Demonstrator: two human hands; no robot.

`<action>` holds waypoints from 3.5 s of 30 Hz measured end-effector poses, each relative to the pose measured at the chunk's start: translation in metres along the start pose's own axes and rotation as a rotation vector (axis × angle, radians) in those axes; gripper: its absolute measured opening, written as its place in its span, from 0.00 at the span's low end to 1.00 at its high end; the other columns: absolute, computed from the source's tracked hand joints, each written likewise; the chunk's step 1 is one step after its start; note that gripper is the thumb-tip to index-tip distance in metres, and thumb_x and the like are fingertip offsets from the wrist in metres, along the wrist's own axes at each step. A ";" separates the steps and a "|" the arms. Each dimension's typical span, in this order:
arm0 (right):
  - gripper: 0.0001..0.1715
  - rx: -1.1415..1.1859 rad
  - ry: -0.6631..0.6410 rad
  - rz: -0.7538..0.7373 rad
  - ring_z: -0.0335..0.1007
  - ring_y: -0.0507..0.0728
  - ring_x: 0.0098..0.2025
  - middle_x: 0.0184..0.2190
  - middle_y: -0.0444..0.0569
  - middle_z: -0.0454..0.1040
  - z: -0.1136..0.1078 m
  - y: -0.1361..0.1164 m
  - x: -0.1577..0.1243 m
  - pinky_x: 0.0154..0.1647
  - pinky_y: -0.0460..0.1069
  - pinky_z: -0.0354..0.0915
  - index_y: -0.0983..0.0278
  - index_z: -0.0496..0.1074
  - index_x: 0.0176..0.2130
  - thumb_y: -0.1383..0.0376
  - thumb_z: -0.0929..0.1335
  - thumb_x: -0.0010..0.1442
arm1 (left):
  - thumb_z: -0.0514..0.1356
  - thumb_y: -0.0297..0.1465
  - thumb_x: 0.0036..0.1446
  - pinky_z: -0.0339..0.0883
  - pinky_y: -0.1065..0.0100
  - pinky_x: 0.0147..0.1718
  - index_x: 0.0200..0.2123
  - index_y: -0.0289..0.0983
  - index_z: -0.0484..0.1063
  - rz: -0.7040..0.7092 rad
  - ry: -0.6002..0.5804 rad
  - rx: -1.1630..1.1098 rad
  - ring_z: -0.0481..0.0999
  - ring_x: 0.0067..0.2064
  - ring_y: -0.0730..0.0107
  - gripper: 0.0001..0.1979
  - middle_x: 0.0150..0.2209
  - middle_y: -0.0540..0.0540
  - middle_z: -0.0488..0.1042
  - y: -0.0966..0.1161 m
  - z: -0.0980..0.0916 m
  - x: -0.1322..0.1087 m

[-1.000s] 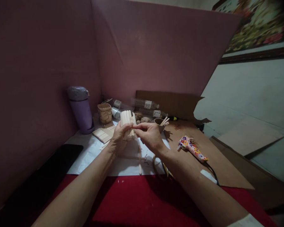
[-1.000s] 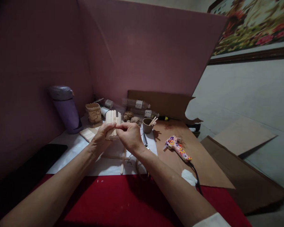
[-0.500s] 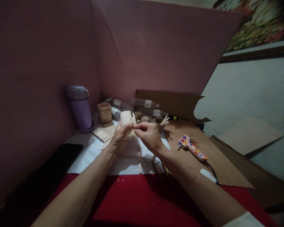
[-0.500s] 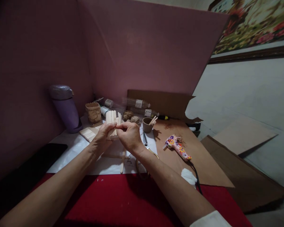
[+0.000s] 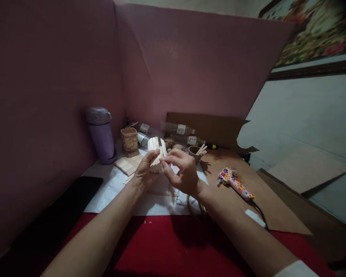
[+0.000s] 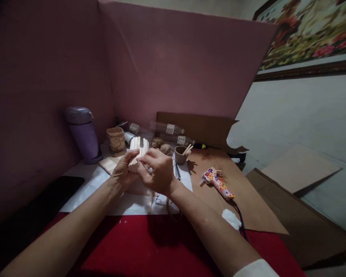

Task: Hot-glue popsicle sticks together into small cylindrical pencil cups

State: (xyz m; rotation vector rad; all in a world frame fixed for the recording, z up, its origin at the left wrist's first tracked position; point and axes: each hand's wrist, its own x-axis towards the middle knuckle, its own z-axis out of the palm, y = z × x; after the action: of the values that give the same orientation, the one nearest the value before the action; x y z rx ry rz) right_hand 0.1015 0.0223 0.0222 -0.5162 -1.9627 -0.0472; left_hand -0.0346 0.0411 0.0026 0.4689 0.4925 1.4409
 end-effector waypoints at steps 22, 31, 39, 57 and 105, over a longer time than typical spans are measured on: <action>0.13 -0.042 0.079 0.008 0.68 0.56 0.33 0.28 0.50 0.72 0.009 0.010 -0.011 0.34 0.51 0.66 0.64 0.79 0.32 0.68 0.65 0.63 | 0.67 0.31 0.43 0.62 0.75 0.23 0.40 0.36 0.70 0.256 -0.106 0.271 0.67 0.25 0.78 0.19 0.28 0.54 0.71 -0.006 0.002 -0.006; 0.13 0.037 0.095 -0.014 0.69 0.56 0.33 0.29 0.51 0.72 0.009 0.011 -0.012 0.34 0.52 0.67 0.65 0.79 0.34 0.69 0.65 0.63 | 0.69 0.29 0.43 0.65 0.74 0.27 0.48 0.37 0.70 0.283 -0.116 0.280 0.70 0.28 0.75 0.26 0.31 0.52 0.73 -0.004 0.002 -0.006; 0.17 0.103 0.276 0.196 0.68 0.54 0.31 0.28 0.47 0.68 0.003 0.009 -0.004 0.32 0.50 0.65 0.63 0.80 0.32 0.65 0.63 0.65 | 0.68 0.31 0.46 0.70 0.70 0.31 0.39 0.34 0.73 0.127 -0.250 0.237 0.77 0.30 0.69 0.16 0.30 0.48 0.78 0.002 0.007 -0.012; 0.19 0.288 0.279 0.330 0.67 0.54 0.35 0.32 0.46 0.67 0.010 0.009 -0.008 0.37 0.51 0.64 0.62 0.81 0.38 0.59 0.63 0.68 | 0.65 0.37 0.52 0.73 0.64 0.30 0.38 0.35 0.74 -0.073 -0.194 0.098 0.78 0.27 0.64 0.13 0.29 0.43 0.79 -0.004 0.001 -0.010; 0.39 0.260 0.386 0.708 0.67 0.53 0.22 0.17 0.47 0.72 0.008 0.058 -0.005 0.27 0.48 0.60 0.64 0.76 0.21 0.41 0.58 0.63 | 0.76 0.23 0.27 0.65 0.65 0.49 0.53 0.38 0.66 0.369 -0.077 0.717 0.72 0.51 0.58 0.45 0.49 0.42 0.73 -0.017 -0.021 0.018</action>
State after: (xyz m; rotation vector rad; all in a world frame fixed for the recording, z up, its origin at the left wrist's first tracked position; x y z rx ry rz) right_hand 0.1183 0.0748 0.0033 -0.9220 -1.3041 0.5103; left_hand -0.0314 0.0584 -0.0248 1.2329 0.8972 1.5614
